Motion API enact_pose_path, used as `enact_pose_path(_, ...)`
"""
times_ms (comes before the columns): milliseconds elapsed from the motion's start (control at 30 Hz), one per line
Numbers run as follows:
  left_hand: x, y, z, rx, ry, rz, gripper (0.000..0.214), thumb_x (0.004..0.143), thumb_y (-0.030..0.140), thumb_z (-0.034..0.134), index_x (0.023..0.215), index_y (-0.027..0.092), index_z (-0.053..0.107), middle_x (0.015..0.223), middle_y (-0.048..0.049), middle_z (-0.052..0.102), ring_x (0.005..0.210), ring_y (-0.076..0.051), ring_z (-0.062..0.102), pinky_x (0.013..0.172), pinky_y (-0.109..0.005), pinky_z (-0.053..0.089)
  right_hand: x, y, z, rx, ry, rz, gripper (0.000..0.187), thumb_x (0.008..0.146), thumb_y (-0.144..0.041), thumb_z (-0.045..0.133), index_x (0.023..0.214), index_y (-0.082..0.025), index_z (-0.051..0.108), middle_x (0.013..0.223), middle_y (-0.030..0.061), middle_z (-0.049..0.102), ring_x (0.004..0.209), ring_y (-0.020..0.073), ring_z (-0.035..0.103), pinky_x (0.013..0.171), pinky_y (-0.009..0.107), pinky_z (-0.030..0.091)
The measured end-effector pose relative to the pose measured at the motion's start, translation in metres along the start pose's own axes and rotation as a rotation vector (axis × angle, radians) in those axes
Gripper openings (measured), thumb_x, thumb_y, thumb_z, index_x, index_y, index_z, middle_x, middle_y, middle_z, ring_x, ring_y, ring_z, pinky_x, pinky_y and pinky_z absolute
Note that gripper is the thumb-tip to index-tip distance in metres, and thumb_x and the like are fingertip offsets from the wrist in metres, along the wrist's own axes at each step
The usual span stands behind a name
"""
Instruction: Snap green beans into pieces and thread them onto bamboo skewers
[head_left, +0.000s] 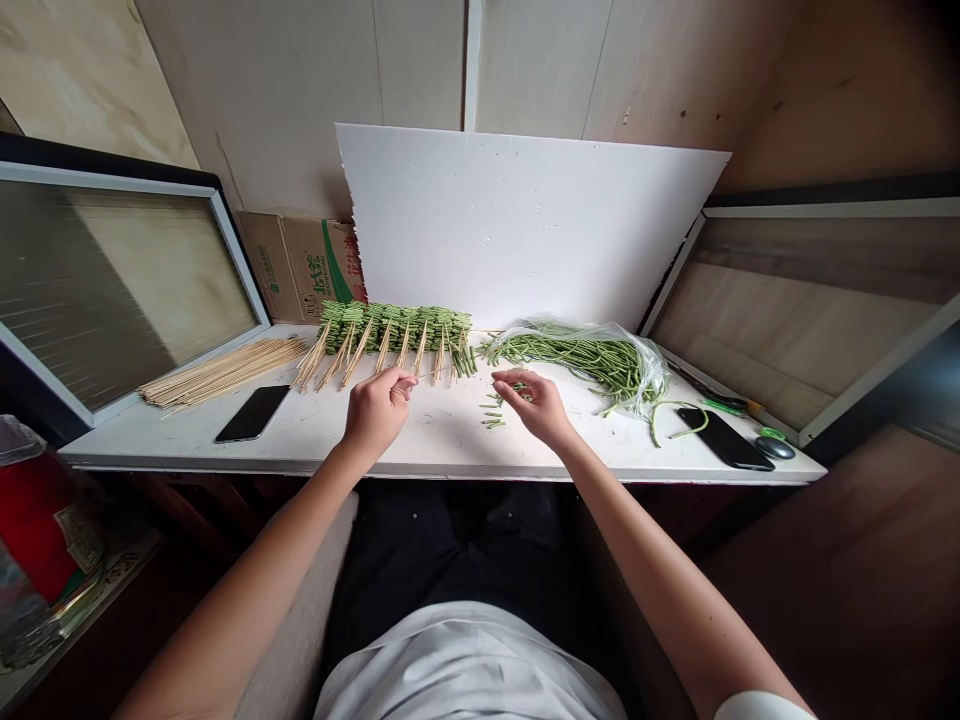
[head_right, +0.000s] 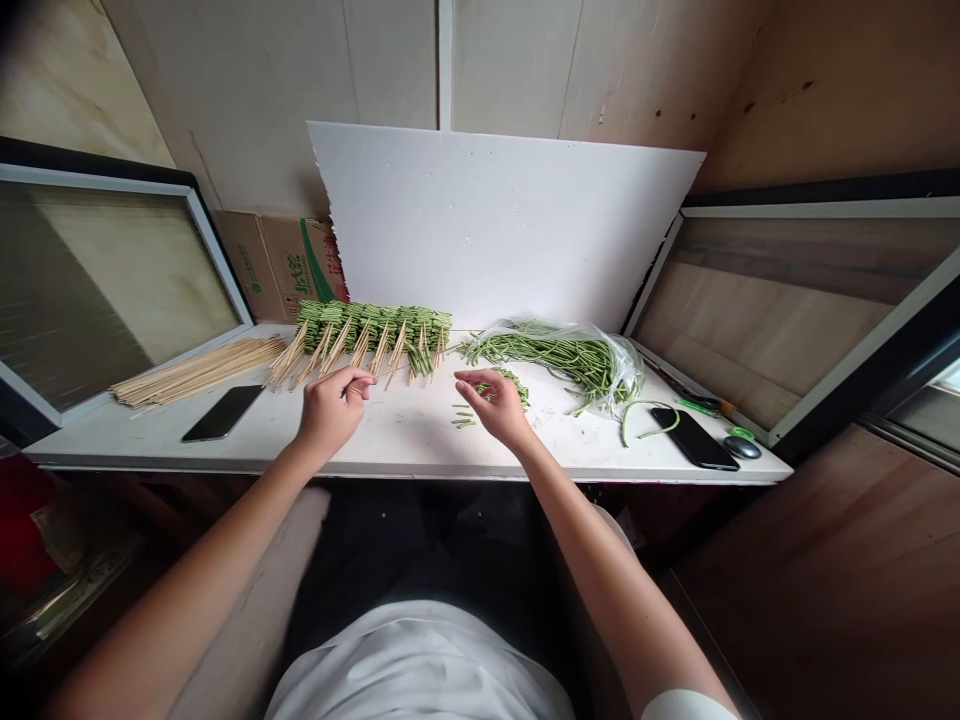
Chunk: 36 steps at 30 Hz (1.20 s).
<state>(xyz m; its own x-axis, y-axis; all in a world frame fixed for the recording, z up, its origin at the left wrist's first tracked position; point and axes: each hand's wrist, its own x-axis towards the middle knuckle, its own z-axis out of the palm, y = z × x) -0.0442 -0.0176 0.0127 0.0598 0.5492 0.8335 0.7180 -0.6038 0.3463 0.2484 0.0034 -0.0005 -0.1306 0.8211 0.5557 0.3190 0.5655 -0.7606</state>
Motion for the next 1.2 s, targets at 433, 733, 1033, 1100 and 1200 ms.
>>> enact_pose_path(433, -0.002, -0.018, 0.009, 0.014, -0.133, -0.094, 0.022, 0.093, 0.012, 0.056, 0.089, 0.019, 0.076, 0.073, -0.0023, 0.074, 0.068, -0.020, 0.067, 0.067, -0.029, 0.046, 0.027, 0.068, 0.014, -0.864, -0.289, -0.071, 0.015, 0.096, -0.018, 0.070, 0.092, -0.019, 0.085, 0.104, 0.0185, 0.077, 0.115, 0.0394, 0.056, 0.093, 0.049, 0.047)
enact_pose_path(733, 0.001, -0.008, 0.001, -0.034, -0.057, -0.052, 0.022, 0.095, 0.014, 0.056, 0.090, 0.019, 0.076, 0.072, -0.0012, 0.074, 0.066, -0.017, 0.067, 0.066, -0.027, 0.047, 0.018, 0.027, -0.020, 0.447, 0.018, 0.261, 0.042, 0.071, -0.051, 0.095, 0.101, -0.024, 0.081, 0.092, 0.0039, 0.077, 0.082, 0.0187, 0.066, 0.068, 0.030, 0.049)
enact_pose_path(1033, 0.003, 0.019, -0.010, -0.067, -0.007, 0.040, 0.022, 0.100, 0.018, 0.055, 0.090, 0.018, 0.075, 0.070, -0.0004, 0.072, 0.064, -0.015, 0.067, 0.065, -0.026, 0.048, 0.011, -0.033, -0.022, 0.895, 0.048, 0.297, 0.031, 0.075, -0.046, 0.094, 0.098, -0.029, 0.081, 0.102, 0.0007, 0.077, 0.104, 0.0181, 0.070, 0.079, 0.026, 0.054)
enact_pose_path(1100, 0.003, 0.022, -0.011, -0.062, -0.001, 0.054, 0.023, 0.100, 0.018, 0.055, 0.089, 0.018, 0.075, 0.069, -0.0002, 0.072, 0.063, -0.015, 0.066, 0.065, -0.026, 0.048, 0.009, -0.038, -0.017, 0.905, 0.030, 0.306, 0.031, 0.077, -0.047, 0.094, 0.100, -0.029, 0.081, 0.107, 0.0011, 0.078, 0.111, 0.0196, 0.070, 0.082, 0.028, 0.054)
enact_pose_path(1200, 0.003, 0.024, -0.011, -0.054, 0.006, 0.071, 0.022, 0.100, 0.017, 0.055, 0.090, 0.019, 0.075, 0.069, 0.0000, 0.072, 0.062, -0.015, 0.066, 0.064, -0.026, 0.047, 0.007, -0.042, -0.013, 0.885, 0.020, 0.307, 0.033, 0.077, -0.050, 0.093, 0.100, -0.029, 0.080, 0.112, 0.0023, 0.080, 0.120, 0.0230, 0.069, 0.088, 0.031, 0.054)
